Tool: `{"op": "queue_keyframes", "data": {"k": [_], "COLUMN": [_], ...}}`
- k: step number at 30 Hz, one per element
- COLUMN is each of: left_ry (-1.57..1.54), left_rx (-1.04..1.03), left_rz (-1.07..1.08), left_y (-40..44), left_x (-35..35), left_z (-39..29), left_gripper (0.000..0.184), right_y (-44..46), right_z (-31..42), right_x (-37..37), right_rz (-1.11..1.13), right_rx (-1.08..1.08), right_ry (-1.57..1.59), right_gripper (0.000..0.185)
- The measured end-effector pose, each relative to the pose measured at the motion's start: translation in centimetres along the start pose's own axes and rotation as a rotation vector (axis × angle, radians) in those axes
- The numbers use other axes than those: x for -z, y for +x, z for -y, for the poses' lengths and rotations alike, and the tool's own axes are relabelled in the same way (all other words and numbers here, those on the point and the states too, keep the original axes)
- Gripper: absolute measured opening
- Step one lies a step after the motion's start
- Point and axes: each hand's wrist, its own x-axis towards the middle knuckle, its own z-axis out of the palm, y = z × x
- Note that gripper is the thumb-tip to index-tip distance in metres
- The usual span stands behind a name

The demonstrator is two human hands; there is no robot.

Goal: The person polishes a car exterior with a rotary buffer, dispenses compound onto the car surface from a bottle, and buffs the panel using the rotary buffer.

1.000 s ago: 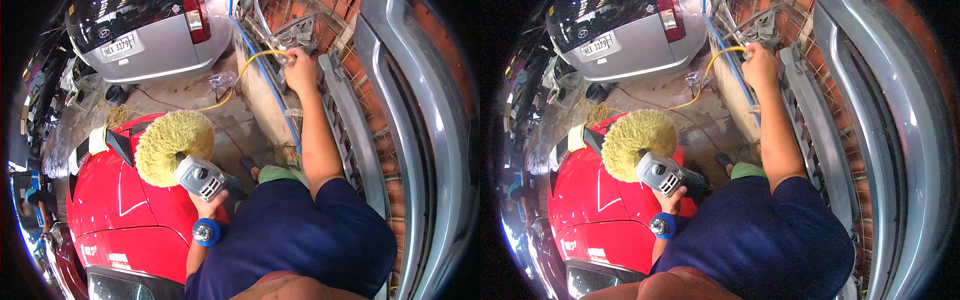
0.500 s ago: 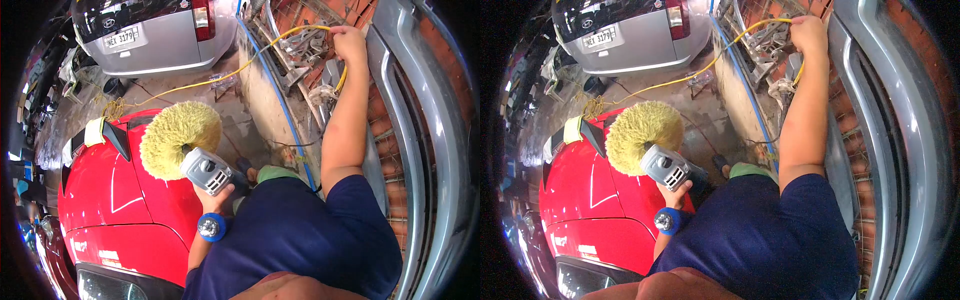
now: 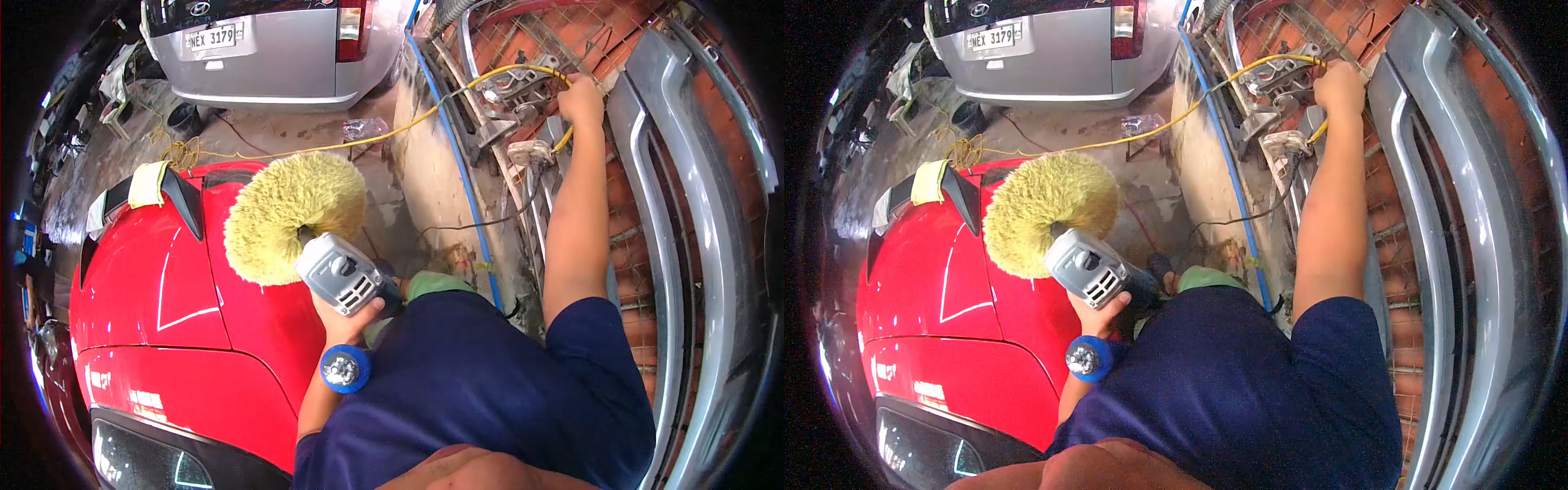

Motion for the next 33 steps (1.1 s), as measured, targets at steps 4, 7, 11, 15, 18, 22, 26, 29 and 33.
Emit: {"op": "queue_keyframes", "data": {"k": [4, 7, 11, 15, 18, 22, 26, 29, 33], "left_ry": [-0.036, 0.043, 0.053, 0.062, 0.261, 0.339, 0.339, 0.109, 0.321], "left_rx": [0.023, -0.016, 0.022, -0.001, 0.091, 0.074, 0.113, -0.088, -0.014], "left_rz": [-0.078, -0.056, -0.081, -0.191, -0.253, -0.357, -0.549, -0.951, -1.213], "left_y": [-0.6, -0.6, -0.8, -1.6, -2.4, -1.3, -9.2, -7.5, -6.6], "left_x": [-0.8, -0.3, -1.1, -1.9, -1.8, -3.5, -2.0, -5.1, -5.8], "left_z": [0.2, 0.4, -0.7, 2.6, 3.1, 7.4, 5.4, 3.9, 2.4], "left_gripper": [0.100, 0.100, 0.096, 0.103, 0.088, 0.073, 0.071, 0.073, 0.083], "right_y": [-2.3, -4.0, -5.4, -6.4, -11.3, -16.4, -32.9, -38.6, -39.2], "right_z": [2.3, 2.8, 8.2, 15.7, 20.5, 26.2, 23.1, 21.2, 22.4], "right_x": [0.9, -2.3, -4.2, -8.5, -12.6, -21.1, -23.2, -24.9, -23.4], "right_rz": [0.182, -0.001, -0.268, 0.358, 1.248, 1.734, 2.092, 2.221, 2.383], "right_rx": [-0.114, 0.026, 0.233, 0.693, 1.014, 1.626, 1.741, 1.720, 1.490], "right_ry": [0.006, -0.257, 0.018, 1.058, 1.119, 0.913, 0.914, 0.794, 0.895], "right_gripper": [0.050, 0.060, 0.064, 0.052, 0.046, 0.065, 0.077, 0.080, 0.080]}}
